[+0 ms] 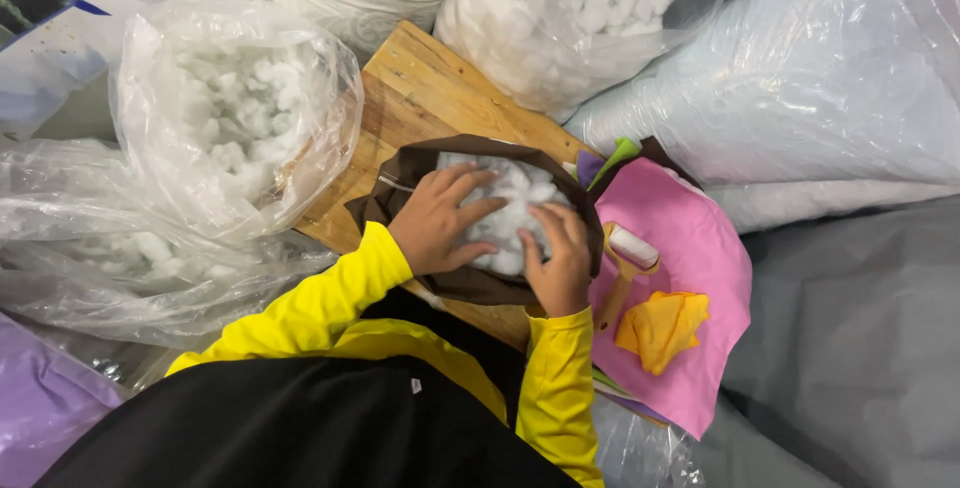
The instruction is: Stuffing a brown fabric pouch with white fiberfill material to create a cushion or pillow.
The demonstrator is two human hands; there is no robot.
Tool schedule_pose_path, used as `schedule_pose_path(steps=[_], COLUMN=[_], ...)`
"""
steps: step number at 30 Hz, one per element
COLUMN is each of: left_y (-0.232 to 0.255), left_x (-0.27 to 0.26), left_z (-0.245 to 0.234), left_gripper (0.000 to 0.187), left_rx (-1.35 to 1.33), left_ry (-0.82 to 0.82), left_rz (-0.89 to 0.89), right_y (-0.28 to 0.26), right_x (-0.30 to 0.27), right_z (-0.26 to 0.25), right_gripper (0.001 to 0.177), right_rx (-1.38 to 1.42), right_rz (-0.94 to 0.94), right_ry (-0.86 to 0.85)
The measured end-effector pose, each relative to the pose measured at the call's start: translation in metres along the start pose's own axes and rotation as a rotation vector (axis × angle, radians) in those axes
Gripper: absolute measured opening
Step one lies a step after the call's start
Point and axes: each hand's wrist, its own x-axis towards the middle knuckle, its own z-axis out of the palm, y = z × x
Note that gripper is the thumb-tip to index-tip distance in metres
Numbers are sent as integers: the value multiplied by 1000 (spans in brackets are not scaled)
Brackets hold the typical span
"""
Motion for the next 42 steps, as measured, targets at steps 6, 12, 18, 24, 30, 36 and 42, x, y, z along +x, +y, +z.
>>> schedule_pose_path(steps=[6, 12, 18, 24, 30, 36, 42], left_y=[-23, -48, -16, -19, -32, -48, -48], left_x=[-9, 8, 9, 1, -22, -29, 5], left_z=[112, 88, 40, 25, -26, 15, -12], left_gripper=[43, 24, 39, 16, 40, 57, 65], left_rx=[245, 242, -117, -45, -51, -525, -574], left_ry=[-438, -380, -303, -27, 150, 34, 309], left_rz=[-97, -225, -42, 105, -385, -565, -451], right_y=[14, 64, -16, 25, 50, 64, 55], right_x=[-28, -52, -3, -12, -31, -30, 5], right_z=[38, 21, -16, 10, -32, -1, -21], right_gripper=[61, 52, 43, 51, 33, 39, 23], right_rx=[-73, -293, -131, -250, -224, 32, 147], right_rz=[278, 292, 60, 207, 189, 526, 415], right_ry=[-547, -280, -123, -386, 324, 176, 451])
